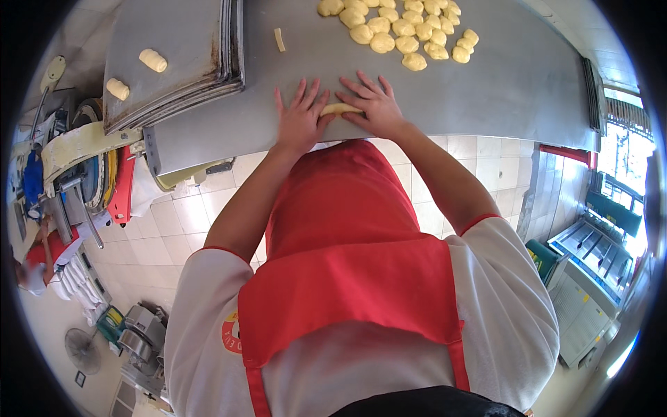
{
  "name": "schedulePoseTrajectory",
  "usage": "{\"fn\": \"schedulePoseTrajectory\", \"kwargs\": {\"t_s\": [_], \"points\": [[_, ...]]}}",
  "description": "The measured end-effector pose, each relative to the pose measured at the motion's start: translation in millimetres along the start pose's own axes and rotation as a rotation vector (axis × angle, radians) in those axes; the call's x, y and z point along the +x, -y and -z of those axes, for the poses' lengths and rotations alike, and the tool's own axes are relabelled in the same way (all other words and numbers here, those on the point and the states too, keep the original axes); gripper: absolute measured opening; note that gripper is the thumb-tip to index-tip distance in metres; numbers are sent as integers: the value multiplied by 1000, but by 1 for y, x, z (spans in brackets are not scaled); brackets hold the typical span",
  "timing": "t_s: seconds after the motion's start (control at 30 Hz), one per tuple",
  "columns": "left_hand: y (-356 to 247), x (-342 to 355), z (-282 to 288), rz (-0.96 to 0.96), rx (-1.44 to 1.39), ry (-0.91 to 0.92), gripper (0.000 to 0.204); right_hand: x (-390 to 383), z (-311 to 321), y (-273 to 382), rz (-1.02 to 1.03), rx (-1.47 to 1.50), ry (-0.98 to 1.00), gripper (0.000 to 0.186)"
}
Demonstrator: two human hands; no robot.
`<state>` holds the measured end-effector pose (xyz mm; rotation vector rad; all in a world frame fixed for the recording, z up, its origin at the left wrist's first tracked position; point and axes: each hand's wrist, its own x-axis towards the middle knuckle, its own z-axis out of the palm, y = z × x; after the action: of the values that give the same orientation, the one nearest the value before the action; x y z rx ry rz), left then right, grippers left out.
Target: The person cleans baking pans using cloths and then prepares dough by flattening it, adding cheese, and rolling it into cylinders before placing the rolls on a metal tray.
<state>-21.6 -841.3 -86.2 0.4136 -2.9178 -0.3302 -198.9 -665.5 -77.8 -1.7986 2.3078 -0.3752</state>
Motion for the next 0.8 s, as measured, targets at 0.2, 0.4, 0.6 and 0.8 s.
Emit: {"fn": "schedulePoseTrajectory", "kwargs": {"t_s": [0.2, 0.4, 0.6, 0.8], "points": [[0, 2, 1, -23, -87, 30, 54, 6, 2, 0, -8, 37, -60, 62], [-5, -19, 12, -52, -61, 117, 49, -5, 6, -1, 46, 4, 50, 63], [-13, -14, 1, 17, -44, -52, 51, -7, 0, 3, 52, 72, -48, 50], [-26, -23, 10, 123, -99, 52, 62, -17, 0, 6, 56, 119, -107, 52]]}}
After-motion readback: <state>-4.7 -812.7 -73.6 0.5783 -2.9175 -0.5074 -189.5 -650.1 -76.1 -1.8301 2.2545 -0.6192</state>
